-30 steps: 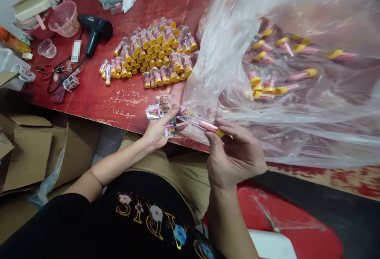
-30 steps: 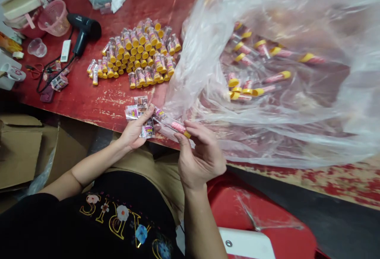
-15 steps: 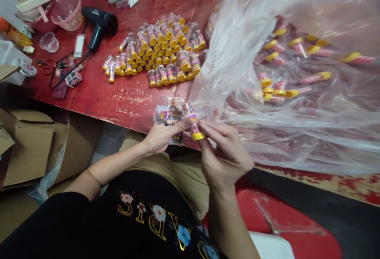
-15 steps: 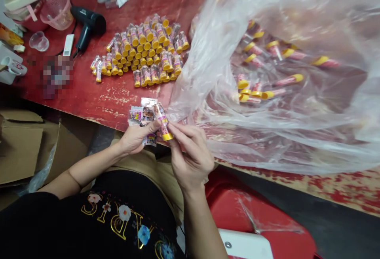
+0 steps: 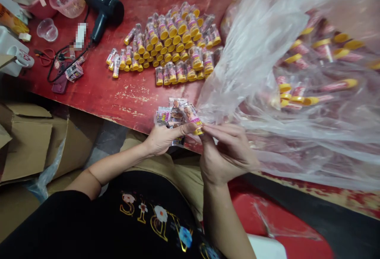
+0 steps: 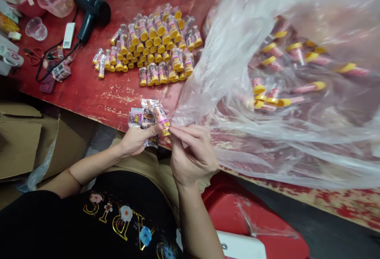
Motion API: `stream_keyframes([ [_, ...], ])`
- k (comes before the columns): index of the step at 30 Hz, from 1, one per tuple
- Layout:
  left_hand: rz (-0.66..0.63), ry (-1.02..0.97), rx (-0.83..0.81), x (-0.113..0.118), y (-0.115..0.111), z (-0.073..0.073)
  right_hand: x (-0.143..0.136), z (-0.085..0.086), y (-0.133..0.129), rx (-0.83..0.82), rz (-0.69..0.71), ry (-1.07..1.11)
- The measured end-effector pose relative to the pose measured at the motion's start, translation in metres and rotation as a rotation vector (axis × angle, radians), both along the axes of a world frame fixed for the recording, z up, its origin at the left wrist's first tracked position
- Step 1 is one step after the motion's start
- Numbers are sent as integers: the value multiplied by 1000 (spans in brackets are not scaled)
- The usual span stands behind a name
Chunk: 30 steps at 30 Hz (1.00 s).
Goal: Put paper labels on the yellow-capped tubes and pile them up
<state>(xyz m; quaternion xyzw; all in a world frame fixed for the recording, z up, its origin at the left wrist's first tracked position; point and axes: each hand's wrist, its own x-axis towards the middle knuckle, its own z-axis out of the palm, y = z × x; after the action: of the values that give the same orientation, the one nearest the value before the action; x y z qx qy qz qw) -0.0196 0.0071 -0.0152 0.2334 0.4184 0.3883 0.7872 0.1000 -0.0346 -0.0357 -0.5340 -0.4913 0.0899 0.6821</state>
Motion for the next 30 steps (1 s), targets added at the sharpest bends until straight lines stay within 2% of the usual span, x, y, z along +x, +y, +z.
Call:
stream_keyframes([
  [7,62,-14,-128,-2,12,-1,-7,-9,16,19,42,-32],
  [9,125,-15,-120,-3,21,-4,-10,-16,29,29,33,-9],
  [11,214,-2,-79,-5,33,-9,-7,-27,54,35,3,11],
  [13,281,24,-47,-11,46,-16,2,-41,91,4,-28,-38],
  [16,318,53,-44,-22,58,-23,23,-59,146,-135,-3,-238],
  [18,292,48,-39,-28,59,-24,32,-62,164,-213,48,-319],
  [20,210,26,-35,-30,55,-22,29,-55,159,-231,110,-263],
  [25,30,34,-50,-24,36,-21,10,-21,100,-374,495,46],
  [27,10,111,-32,-22,30,-22,17,-13,85,-416,480,60],
  [30,42,262,61,-21,27,-20,40,-2,74,-447,442,-91],
])
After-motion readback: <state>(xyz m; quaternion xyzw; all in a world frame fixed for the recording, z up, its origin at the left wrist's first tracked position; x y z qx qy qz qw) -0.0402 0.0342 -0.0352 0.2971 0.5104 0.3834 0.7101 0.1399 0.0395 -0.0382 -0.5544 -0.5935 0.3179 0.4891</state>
